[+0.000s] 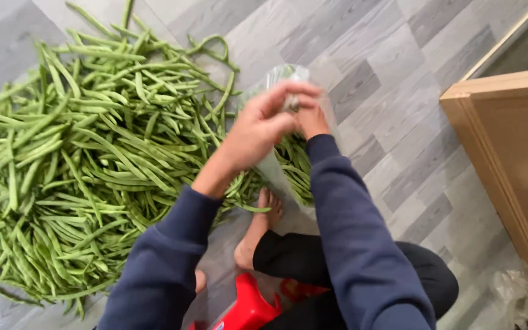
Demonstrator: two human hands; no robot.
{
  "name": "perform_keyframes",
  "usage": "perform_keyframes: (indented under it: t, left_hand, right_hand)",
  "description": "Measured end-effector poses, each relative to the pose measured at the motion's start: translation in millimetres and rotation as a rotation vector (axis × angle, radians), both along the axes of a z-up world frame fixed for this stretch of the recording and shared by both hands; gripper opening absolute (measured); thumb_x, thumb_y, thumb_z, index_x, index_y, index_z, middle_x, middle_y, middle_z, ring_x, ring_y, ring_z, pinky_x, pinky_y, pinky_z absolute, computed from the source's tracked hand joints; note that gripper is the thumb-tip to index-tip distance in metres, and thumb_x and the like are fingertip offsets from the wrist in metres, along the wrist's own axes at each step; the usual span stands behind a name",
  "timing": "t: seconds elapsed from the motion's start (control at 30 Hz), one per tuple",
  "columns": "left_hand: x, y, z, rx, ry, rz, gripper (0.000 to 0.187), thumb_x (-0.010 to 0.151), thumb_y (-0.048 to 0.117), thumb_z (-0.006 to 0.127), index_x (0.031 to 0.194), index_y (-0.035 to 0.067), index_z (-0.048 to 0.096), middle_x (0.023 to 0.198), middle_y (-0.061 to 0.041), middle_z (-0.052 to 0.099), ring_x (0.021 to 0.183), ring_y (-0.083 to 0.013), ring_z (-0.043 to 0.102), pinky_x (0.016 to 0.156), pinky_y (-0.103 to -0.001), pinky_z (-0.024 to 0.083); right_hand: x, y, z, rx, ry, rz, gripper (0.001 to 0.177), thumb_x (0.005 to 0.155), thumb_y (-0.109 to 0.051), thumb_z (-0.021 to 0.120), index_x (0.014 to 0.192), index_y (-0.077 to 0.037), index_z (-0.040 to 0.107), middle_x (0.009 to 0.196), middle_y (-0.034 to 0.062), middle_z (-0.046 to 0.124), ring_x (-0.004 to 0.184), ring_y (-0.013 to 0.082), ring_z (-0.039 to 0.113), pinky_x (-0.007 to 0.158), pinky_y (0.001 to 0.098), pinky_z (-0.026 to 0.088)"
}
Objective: Picking up handfuls of green beans from a pile on the floor and placing them into a plastic bag until full, then tying the bag.
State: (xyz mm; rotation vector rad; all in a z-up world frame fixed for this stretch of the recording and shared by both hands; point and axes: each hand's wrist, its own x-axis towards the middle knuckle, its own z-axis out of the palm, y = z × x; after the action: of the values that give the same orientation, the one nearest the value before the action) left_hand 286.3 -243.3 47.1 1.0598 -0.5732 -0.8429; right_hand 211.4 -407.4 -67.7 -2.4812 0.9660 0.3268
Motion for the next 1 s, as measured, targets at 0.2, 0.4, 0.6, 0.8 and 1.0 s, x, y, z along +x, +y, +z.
perform_keyframes:
  t: [0.2, 0.4, 0.6, 0.8, 1.0]
  left_hand:
    - [1.5, -9.5, 5.0, -0.116, -0.003, -0.063, 0.058, 0.083, -0.002, 0.050, 0.136, 0.015, 0.065, 0.135, -0.006, 0.062, 0.124, -0.0224, 0.064, 0.109, -0.042, 0.051]
    - [-9.9, -0.8, 34.4, 0.147, -0.107, -0.124, 0.056, 0.078, 0.009, 0.053, 0.127, 0.030, 0.068, 0.111, 0.002, 0.072, 0.076, -0.0037, 0.060, 0.073, -0.022, 0.054]
    - [-12.3, 22.8, 19.0, 0.188, -0.266, 0.001, 0.045, 0.077, 0.008, 0.057, 0.120, 0.016, 0.070, 0.103, -0.012, 0.072, 0.090, -0.0229, 0.074, 0.082, -0.036, 0.061]
    - [9.5, 114.3, 44.8, 0.238, -0.424, 0.070, 0.039, 0.084, 0.018, 0.066, 0.123, 0.017, 0.067, 0.116, -0.013, 0.074, 0.118, -0.0340, 0.068, 0.103, -0.049, 0.050]
    - [-11.2, 261.8, 126.5, 0.669, -0.690, 0.224, 0.025, 0.094, 0.021, 0.059, 0.115, 0.010, 0.067, 0.112, -0.006, 0.076, 0.103, -0.0231, 0.070, 0.089, -0.038, 0.049]
  right_hand:
    - [-29.1, 37.3, -68.1, -0.493, 0.392, 0.364, 0.065, 0.103, -0.027, 0.032, 0.164, -0.011, 0.019, 0.172, 0.0179, 0.009, 0.157, 0.0413, 0.000, 0.125, 0.0628, 0.002]
    - [-34.7, 43.6, -74.0, -0.310, 0.136, 0.148, 0.063, 0.101, -0.020, 0.041, 0.161, -0.008, 0.025, 0.161, 0.0204, 0.027, 0.151, 0.0365, 0.019, 0.126, 0.0521, 0.010]
    - [-29.1, 50.3, -51.4, -0.104, -0.184, -0.086, 0.061, 0.099, -0.011, 0.050, 0.157, -0.004, 0.033, 0.149, 0.0233, 0.049, 0.143, 0.0306, 0.043, 0.127, 0.0393, 0.020]
    - [-50.2, 71.4, 21.0, -0.020, -0.592, -0.145, 0.064, 0.092, -0.019, 0.073, 0.150, -0.013, 0.046, 0.138, 0.0312, 0.058, 0.123, 0.0507, 0.059, 0.106, 0.0581, 0.046]
    - [-93.3, 226.6, 106.6, -0.074, -1.059, -0.151, 0.005, 0.096, -0.003, 0.046, 0.100, -0.006, 0.048, 0.102, 0.0114, 0.052, 0.096, 0.0288, 0.054, 0.094, 0.0393, 0.043]
